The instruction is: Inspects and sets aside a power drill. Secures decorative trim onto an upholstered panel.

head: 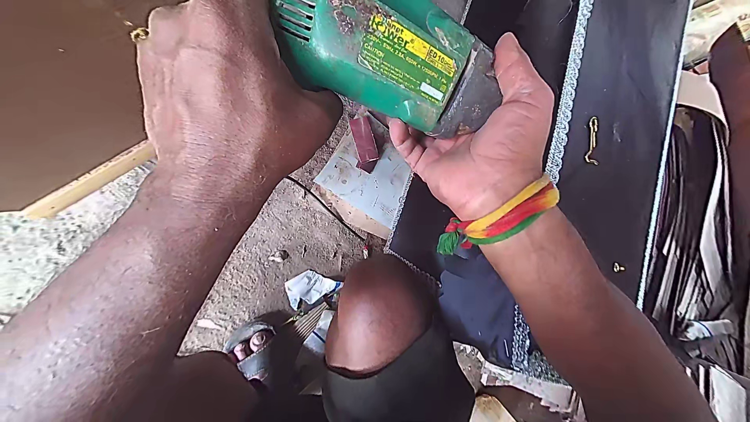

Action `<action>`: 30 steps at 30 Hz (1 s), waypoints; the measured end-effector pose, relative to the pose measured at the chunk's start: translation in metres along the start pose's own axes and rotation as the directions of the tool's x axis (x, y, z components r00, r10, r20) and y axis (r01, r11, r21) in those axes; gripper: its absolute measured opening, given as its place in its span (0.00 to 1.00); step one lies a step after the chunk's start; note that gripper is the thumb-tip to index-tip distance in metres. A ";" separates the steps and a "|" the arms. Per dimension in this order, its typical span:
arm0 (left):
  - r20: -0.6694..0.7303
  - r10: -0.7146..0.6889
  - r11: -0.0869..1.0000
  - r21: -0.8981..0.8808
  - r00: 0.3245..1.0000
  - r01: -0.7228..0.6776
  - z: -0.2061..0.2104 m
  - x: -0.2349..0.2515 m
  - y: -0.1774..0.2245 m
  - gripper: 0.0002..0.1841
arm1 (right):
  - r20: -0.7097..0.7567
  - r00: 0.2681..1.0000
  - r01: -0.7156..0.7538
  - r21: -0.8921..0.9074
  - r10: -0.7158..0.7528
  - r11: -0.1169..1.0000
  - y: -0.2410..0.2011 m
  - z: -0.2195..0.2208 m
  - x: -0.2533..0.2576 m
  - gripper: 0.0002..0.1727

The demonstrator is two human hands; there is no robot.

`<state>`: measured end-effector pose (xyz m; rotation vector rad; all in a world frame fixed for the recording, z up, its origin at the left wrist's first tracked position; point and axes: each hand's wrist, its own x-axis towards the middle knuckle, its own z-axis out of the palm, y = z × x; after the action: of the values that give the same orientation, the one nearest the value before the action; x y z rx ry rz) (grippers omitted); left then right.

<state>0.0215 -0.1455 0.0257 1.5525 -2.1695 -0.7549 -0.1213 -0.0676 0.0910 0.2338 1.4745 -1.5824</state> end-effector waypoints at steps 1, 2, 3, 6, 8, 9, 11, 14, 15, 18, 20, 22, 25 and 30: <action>0.006 -0.005 1.000 0.003 1.000 0.005 -0.001 -0.001 0.002 0.32 | -0.003 1.000 -0.001 -0.003 0.001 1.000 0.000 0.000 0.000 0.40; 0.010 -0.009 1.000 0.003 1.000 0.009 -0.001 -0.001 0.003 0.31 | -0.007 1.000 -0.001 -0.005 0.001 1.000 0.000 0.000 0.000 0.41; 0.009 -0.010 1.000 0.002 1.000 0.010 -0.002 -0.001 0.004 0.31 | -0.012 1.000 0.000 -0.005 0.000 1.000 -0.001 0.000 -0.001 0.41; 0.010 -0.007 1.000 0.009 1.000 0.007 -0.002 -0.002 0.004 0.29 | -0.019 1.000 0.005 -0.007 -0.005 1.000 0.000 0.000 0.000 0.41; 0.019 -0.011 1.000 0.010 1.000 0.010 -0.003 -0.002 0.005 0.30 | -0.013 1.000 0.003 -0.015 -0.003 1.000 0.000 0.000 0.000 0.41; 0.028 -0.014 1.000 0.008 1.000 0.014 -0.003 -0.002 0.006 0.30 | -0.014 1.000 0.002 -0.021 -0.002 1.000 0.000 -0.001 0.000 0.41; 0.053 -0.029 1.000 -0.008 0.998 0.029 -0.006 -0.003 0.007 0.34 | 0.006 1.000 -0.003 -0.026 0.003 1.000 -0.001 -0.004 0.000 0.41; 0.049 -0.020 1.000 -0.022 0.999 0.021 -0.006 -0.004 0.001 0.39 | 0.098 0.995 -0.025 -0.036 0.028 0.999 -0.002 -0.012 -0.002 0.41; 0.053 -0.015 1.000 -0.022 0.999 0.016 -0.007 -0.004 0.000 0.40 | 0.131 0.991 -0.033 -0.052 0.040 0.998 -0.001 -0.015 -0.004 0.40; 0.060 -0.016 1.000 -0.021 0.998 0.017 -0.012 -0.004 0.000 0.38 | 0.185 0.982 -0.037 -0.007 0.037 0.999 -0.003 -0.015 -0.004 0.39; 0.056 -0.023 0.999 -0.022 0.998 0.024 -0.016 -0.004 -0.003 0.38 | 0.228 0.973 -0.044 -0.008 0.045 0.999 -0.003 -0.013 -0.003 0.39; 0.041 -0.037 0.999 -0.015 0.998 0.038 -0.023 -0.005 -0.009 0.37 | 0.295 0.952 -0.062 -0.072 0.080 0.996 0.001 -0.014 -0.008 0.40; 0.004 -0.059 0.998 0.010 0.998 0.059 -0.041 -0.007 -0.030 0.37 | 0.344 0.922 -0.132 -0.151 0.177 0.980 0.012 -0.004 -0.018 0.45; 0.005 -0.106 0.994 -0.011 0.994 0.106 -0.052 -0.022 -0.058 0.38 | 0.440 0.865 -0.150 -0.230 0.241 0.961 0.021 -0.003 -0.024 0.48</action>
<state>0.1018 -0.1505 0.0316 1.6729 -2.0952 -0.8031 -0.0940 -0.0500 0.0922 -0.1025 1.1684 -1.2149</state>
